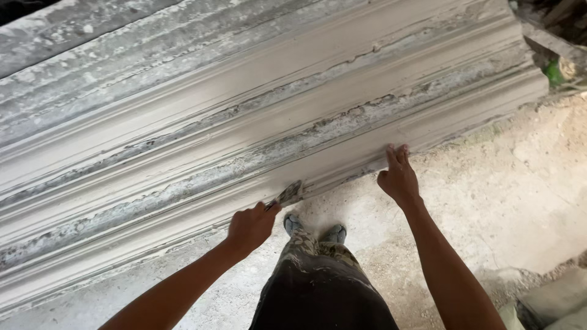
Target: The person cleans white decorative plaster molding pieces in a workshop. They use a red scraper to remove dried plaster residue from the surface, wipe with a cloth, then use a small scraping tool by hand to clean plaster out of the grooved flutes of the moldings, working along each piece.
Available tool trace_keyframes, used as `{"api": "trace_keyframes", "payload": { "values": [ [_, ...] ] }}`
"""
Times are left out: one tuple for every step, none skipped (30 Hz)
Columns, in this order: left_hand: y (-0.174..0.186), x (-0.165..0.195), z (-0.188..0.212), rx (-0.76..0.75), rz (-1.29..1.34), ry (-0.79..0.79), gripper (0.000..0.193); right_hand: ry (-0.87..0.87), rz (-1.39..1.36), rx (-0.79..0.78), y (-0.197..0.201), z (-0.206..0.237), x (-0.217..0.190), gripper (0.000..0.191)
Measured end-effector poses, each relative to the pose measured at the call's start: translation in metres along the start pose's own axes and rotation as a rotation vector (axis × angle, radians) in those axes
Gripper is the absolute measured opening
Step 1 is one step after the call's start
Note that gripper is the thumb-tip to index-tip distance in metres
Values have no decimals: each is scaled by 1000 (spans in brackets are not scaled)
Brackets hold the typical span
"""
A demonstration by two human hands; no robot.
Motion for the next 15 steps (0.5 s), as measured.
{"api": "trace_keyframes", "payload": {
  "values": [
    [-1, 10, -11, -4, -13, -5, 37, -16, 5, -13, 2, 0, -2, 79],
    [-4, 24, -27, -5, -28, -7, 39, -28, 8, -24, 3, -1, -3, 78],
    [-7, 35, -40, -6, -44, -8, 40, -40, 10, -35, 4, -2, -5, 77],
    [-6, 41, -45, 46, -49, -38, 42, -42, 15, -34, 6, -3, -8, 78],
    [-5, 45, -45, 94, -54, -67, 43, -45, 18, -36, 8, -2, -10, 78],
    [-3, 46, -44, 143, -62, -102, 44, -52, 21, -34, 11, -2, -13, 78],
    [-7, 43, -40, 96, -72, -94, 46, -50, 21, -31, 14, -2, -14, 78],
    [-8, 35, -33, 50, -81, -82, 48, -45, 24, -30, 17, -1, -15, 78],
    [-9, 28, -27, 7, -88, -72, 50, -39, 29, -27, 20, -1, -16, 78],
    [-10, 23, -23, -14, -99, -65, 50, -38, 17, -27, 23, 0, -17, 78],
    [-11, 22, -24, -46, -109, -62, 50, -45, 2, -34, 24, 0, -17, 78],
    [-13, 24, -26, -85, -116, -58, 50, -56, -14, -48, 25, 1, -18, 78],
    [-12, 31, -34, -42, -87, -69, 50, -51, -20, -44, 26, 2, -19, 77],
    [-11, 46, -55, 8, -65, -85, 50, -46, -27, -29, 29, 1, -21, 76],
    [-12, 64, -74, 55, -40, -104, 50, -46, -32, -15, 31, 1, -22, 75]
  ]
}}
Point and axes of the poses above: each hand's wrist, its own z-axis away from the middle knuckle, its own y-axis out of the back of the hand, x = y × z, the point moved 6 cm from there along -z, towards the middle knuckle, and after that the axes turned 4 degrees about -y, right-handed, at the moved point
